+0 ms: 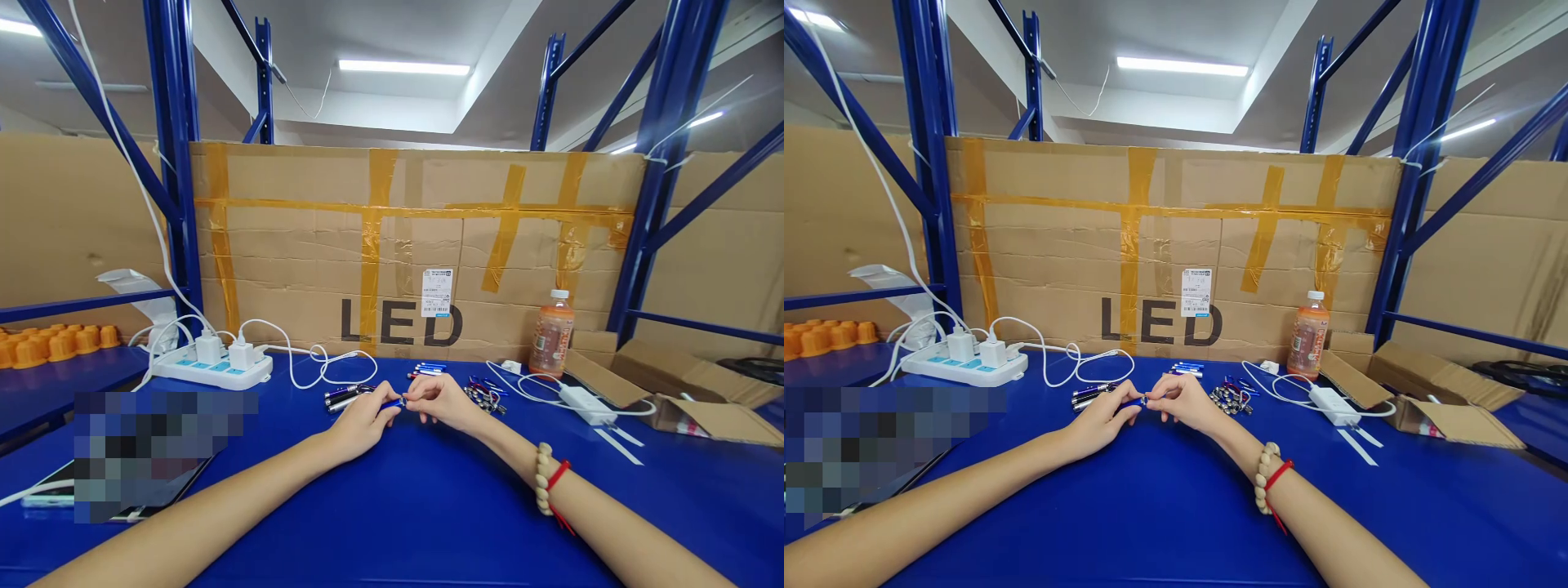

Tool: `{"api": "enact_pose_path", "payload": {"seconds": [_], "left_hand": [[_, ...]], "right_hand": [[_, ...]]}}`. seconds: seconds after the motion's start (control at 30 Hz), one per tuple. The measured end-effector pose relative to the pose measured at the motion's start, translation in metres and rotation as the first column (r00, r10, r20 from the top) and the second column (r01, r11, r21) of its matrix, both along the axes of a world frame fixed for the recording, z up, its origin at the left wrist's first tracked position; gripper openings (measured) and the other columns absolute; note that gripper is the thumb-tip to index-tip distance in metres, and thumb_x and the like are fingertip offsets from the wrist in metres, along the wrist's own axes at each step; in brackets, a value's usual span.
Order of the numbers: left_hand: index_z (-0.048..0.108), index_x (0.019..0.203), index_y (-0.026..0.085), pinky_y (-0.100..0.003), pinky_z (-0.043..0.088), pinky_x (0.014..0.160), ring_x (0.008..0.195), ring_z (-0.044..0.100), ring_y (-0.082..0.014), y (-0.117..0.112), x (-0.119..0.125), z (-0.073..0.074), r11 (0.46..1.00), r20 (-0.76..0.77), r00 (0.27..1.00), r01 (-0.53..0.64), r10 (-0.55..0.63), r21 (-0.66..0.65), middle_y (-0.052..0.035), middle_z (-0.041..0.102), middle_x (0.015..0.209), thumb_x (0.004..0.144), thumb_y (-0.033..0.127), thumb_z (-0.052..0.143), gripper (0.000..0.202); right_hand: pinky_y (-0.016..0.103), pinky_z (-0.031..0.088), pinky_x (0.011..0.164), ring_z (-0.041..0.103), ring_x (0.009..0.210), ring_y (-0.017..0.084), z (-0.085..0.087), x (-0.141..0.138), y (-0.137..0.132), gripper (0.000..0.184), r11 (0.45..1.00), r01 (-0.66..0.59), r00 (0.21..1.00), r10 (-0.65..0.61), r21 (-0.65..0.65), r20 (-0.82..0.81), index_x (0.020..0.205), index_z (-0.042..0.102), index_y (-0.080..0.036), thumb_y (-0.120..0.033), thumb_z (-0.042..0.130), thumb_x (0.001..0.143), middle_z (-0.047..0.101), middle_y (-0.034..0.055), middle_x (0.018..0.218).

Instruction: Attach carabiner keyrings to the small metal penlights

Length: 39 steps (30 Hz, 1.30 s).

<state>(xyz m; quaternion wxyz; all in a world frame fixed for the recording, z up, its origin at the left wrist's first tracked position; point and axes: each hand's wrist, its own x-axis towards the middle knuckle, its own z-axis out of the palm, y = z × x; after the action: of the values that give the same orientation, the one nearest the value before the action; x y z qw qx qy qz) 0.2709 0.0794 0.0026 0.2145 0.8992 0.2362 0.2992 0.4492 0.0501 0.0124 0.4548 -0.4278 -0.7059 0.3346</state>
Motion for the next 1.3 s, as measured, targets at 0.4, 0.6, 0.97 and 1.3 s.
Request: {"api": "enact_pose_path", "payload": {"seconds": [0.4, 0.6, 0.97, 1.3], "left_hand": [[0.044, 0.085, 0.02, -0.024, 0.041, 0.066, 0.07, 0.059, -0.0145, -0.005, -0.001, 0.0026, 0.995, -0.014, 0.998, -0.068, 0.069, 0.068, 0.0001, 0.062, 0.075, 0.083, 0.023, 0.037, 0.007], [0.046, 0.084, 0.021, -0.025, 0.041, 0.067, 0.074, 0.059, -0.0153, -0.0042, 0.0, 0.0024, 0.989, -0.008, 0.994, -0.112, 0.113, 0.092, -0.0002, 0.063, 0.08, 0.082, 0.024, 0.038, 0.009], [0.044, 0.086, 0.02, -0.027, 0.042, 0.075, 0.073, 0.058, -0.0145, 0.0001, 0.0019, 0.0018, 0.998, 0.041, 0.997, -0.07, 0.07, -0.012, 0.0005, 0.061, 0.072, 0.083, 0.025, 0.035, 0.011], [0.042, 0.098, 0.021, -0.03, 0.041, 0.08, 0.075, 0.058, -0.0149, -0.0018, 0.002, 0.0029, 0.997, 0.03, 0.997, -0.073, 0.073, -0.011, 0.0003, 0.061, 0.073, 0.084, 0.028, 0.035, 0.017]], "right_hand": [[0.017, 0.036, 0.034, 0.047, 0.037, 0.004, 0.0009, -0.0069, -0.0042, 0.039, 0.998, 0.041, 0.999, -0.041, 0.041, -0.017, 0.053, 0.054, -0.013, -0.048, 0.07, 0.05, 0.052, -0.0017, 0.06], [0.018, 0.033, 0.035, 0.046, 0.036, 0.005, -0.0001, -0.0095, -0.0028, 0.038, 0.993, 0.118, 0.993, -0.119, 0.027, 0.022, 0.054, 0.053, -0.014, -0.048, 0.07, 0.05, 0.051, -0.0024, 0.052], [0.015, 0.028, 0.031, 0.04, 0.032, 0.004, -0.0012, -0.0102, -0.0001, 0.038, 0.986, 0.159, 0.987, -0.158, -0.048, 0.029, 0.066, 0.058, -0.014, -0.051, 0.061, 0.061, 0.048, -0.0052, 0.041], [0.015, 0.032, 0.035, 0.044, 0.04, 0.004, -0.0011, -0.0083, -0.0004, 0.038, 0.98, 0.134, 0.987, -0.145, -0.147, -0.067, 0.066, 0.061, -0.013, -0.05, 0.065, 0.058, 0.049, -0.0043, 0.047]]}}
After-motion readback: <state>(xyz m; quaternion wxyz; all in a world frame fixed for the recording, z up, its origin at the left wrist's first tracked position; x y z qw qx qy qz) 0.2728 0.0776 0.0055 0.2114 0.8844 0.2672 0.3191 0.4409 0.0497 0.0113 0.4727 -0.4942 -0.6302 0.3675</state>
